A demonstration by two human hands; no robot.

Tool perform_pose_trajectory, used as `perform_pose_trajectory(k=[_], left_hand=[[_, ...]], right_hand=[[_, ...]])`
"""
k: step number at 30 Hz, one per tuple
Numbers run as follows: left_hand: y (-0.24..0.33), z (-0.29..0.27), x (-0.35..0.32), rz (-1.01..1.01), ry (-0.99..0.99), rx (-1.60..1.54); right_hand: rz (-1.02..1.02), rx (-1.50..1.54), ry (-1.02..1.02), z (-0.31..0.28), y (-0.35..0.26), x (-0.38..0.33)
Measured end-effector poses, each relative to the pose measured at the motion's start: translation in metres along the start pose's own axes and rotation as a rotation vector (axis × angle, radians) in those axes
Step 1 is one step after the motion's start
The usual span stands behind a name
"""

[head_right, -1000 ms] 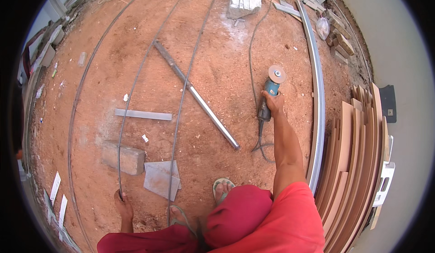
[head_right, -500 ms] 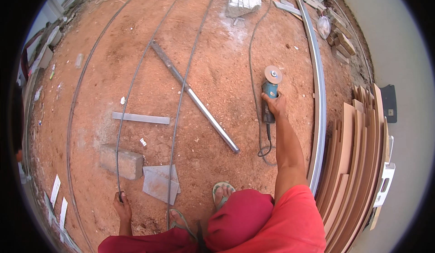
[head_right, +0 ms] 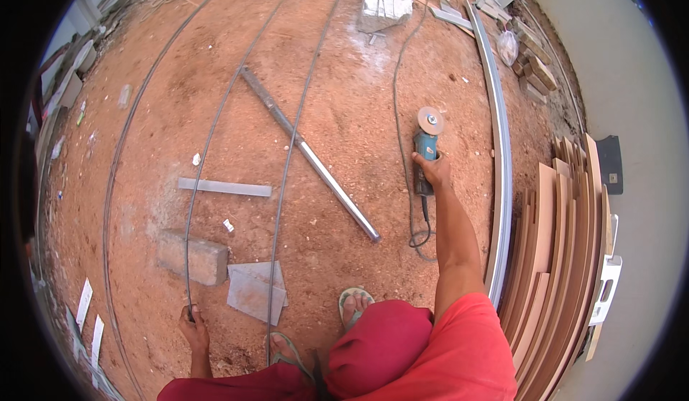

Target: The person measures a long metal rod with a tape measure and marks it with a piece of chalk. They then use an angle grinder to cut the rod at the marked point, producing sparks. The person repeats this process for a second rod, measuring, marking, and cutting it to size.

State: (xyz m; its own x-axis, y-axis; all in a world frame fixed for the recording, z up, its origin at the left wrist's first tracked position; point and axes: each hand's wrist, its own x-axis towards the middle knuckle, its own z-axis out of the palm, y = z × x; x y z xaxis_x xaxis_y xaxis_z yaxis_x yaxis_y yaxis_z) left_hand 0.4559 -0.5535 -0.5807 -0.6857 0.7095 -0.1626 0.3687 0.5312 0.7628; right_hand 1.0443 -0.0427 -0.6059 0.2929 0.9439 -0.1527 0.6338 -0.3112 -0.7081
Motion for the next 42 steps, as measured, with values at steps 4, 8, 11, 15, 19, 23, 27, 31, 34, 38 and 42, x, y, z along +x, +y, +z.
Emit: perform_pose_trajectory(k=[4,8,11,15,19,23,27,31,34,38,42], left_hand=[[0.004,-0.002,0.0,0.009,0.003,0.012],[0.007,-0.002,-0.001,0.008,0.008,0.01],[0.007,-0.002,0.0,0.023,0.013,0.018],[0.009,0.002,0.0,0.085,0.035,-0.017],[0.021,0.011,-0.002,0.077,0.044,-0.057],[0.001,0.004,-0.004,0.101,0.087,-0.023],[0.017,0.007,-0.003,-0.022,0.1,-0.055],[-0.01,0.0,0.002,0.058,0.158,0.082],[-0.005,0.004,0.004,0.022,0.148,0.121],[0.009,0.001,0.001,-0.022,0.166,0.067],[0.013,-0.017,0.0,0.083,0.244,0.045]], right_hand=[[0.027,0.004,-0.024,0.0,-0.005,-0.006],[-0.008,-0.002,0.008,0.0,-0.005,-0.009],[-0.016,0.0,0.03,0.002,-0.001,-0.008],[-0.029,-0.065,0.064,-0.003,0.007,-0.006],[-0.177,-0.26,0.403,-0.003,0.002,-0.012],[-0.575,-0.189,0.261,0.032,-0.087,-0.053],[-0.945,-0.128,-0.358,0.08,-0.229,-0.122],[-1.545,-0.299,-0.61,0.173,-0.32,-0.181],[-1.815,-0.512,-0.617,0.244,-0.355,-0.194],[-1.827,-0.621,-0.624,0.306,-0.365,-0.197],[-1.824,-0.476,-0.669,0.311,-0.371,-0.206]])
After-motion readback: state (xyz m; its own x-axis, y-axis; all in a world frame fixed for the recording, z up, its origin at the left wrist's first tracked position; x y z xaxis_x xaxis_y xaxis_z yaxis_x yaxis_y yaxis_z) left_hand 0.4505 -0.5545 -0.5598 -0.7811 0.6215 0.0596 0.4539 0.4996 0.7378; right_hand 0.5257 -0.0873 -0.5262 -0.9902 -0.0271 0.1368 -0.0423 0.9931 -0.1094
